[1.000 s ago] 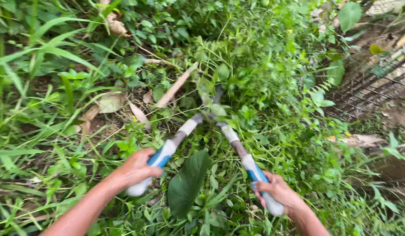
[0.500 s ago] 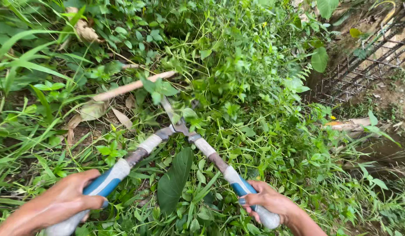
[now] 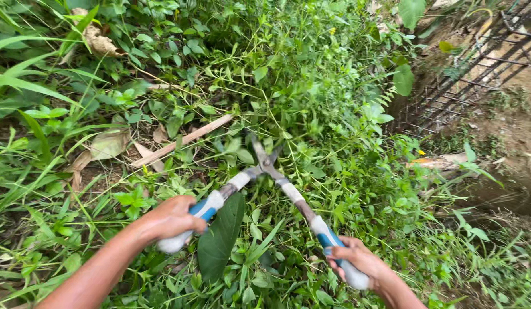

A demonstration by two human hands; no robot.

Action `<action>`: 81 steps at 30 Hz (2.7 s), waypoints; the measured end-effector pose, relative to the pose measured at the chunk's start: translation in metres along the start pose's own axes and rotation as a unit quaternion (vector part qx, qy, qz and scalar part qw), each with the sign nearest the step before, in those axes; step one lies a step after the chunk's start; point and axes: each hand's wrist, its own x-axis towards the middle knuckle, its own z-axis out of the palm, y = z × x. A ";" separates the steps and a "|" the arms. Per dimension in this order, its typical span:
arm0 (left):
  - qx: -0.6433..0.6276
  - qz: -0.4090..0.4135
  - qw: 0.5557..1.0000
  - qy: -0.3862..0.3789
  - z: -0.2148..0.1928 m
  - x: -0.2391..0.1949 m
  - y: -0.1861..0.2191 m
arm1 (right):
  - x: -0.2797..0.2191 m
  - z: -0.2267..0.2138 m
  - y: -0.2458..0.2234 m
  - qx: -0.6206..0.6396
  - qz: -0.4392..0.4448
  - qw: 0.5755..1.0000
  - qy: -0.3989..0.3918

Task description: The person uses garden shears to cut and trim dense weeds and grass along a garden edge. The hands repeatedly snip vegetation near the ground, moving along the boundary and clearing patches of overgrown plants.

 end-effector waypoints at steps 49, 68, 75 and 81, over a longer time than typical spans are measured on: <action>-0.310 -0.044 0.932 0.183 0.155 0.108 -0.014 | 0.114 0.119 0.015 0.127 -0.117 0.984 0.044; -0.321 -0.043 0.944 0.067 0.017 0.127 -0.014 | 0.134 0.058 -0.056 0.062 -0.133 0.989 0.006; -0.170 -0.096 0.963 0.187 0.117 0.155 0.029 | 0.174 0.138 -0.048 0.107 -0.110 0.982 0.113; -0.181 -0.010 0.972 0.150 0.102 0.129 0.000 | 0.110 0.075 -0.043 0.098 -0.096 0.989 0.051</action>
